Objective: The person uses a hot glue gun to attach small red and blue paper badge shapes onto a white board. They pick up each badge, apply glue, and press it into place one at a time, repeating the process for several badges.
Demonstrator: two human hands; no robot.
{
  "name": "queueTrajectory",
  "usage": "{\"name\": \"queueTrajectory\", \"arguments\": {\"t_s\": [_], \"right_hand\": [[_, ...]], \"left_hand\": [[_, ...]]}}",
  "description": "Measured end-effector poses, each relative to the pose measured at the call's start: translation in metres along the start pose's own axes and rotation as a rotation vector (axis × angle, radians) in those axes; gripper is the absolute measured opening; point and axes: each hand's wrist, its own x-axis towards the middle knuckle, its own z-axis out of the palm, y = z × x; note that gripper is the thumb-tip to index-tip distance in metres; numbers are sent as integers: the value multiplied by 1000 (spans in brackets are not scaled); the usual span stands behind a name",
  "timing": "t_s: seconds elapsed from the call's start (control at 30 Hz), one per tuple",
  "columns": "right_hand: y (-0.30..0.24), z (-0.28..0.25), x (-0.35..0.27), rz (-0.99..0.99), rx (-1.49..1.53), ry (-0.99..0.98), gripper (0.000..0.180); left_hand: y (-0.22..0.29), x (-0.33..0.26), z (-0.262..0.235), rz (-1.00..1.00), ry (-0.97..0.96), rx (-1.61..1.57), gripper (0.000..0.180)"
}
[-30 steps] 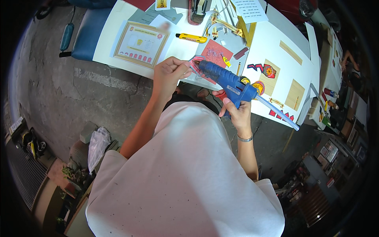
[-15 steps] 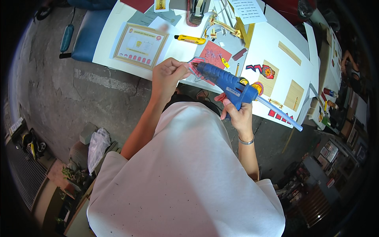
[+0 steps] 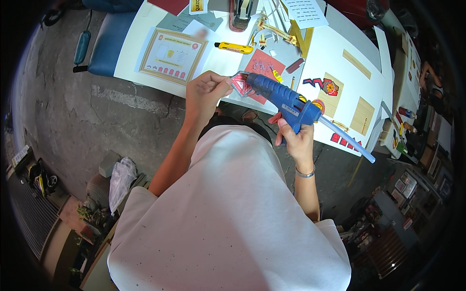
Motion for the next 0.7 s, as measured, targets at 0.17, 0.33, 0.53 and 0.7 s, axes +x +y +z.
{"name": "queueTrajectory", "arguments": {"t_s": [0.17, 0.33, 0.53, 0.7], "right_hand": [[1, -2, 0, 10, -4, 2, 25], [2, -3, -3, 32, -3, -12, 25], [2, -5, -4, 13, -64, -33, 25], [3, -7, -2, 19, -83, 11, 26]], "left_hand": [[1, -2, 0, -1, 17, -5, 11], [2, -2, 0, -13, 23, 8, 11], [3, -3, 1, -11, 20, -15, 11], [4, -3, 1, -17, 19, -15, 11]]}}
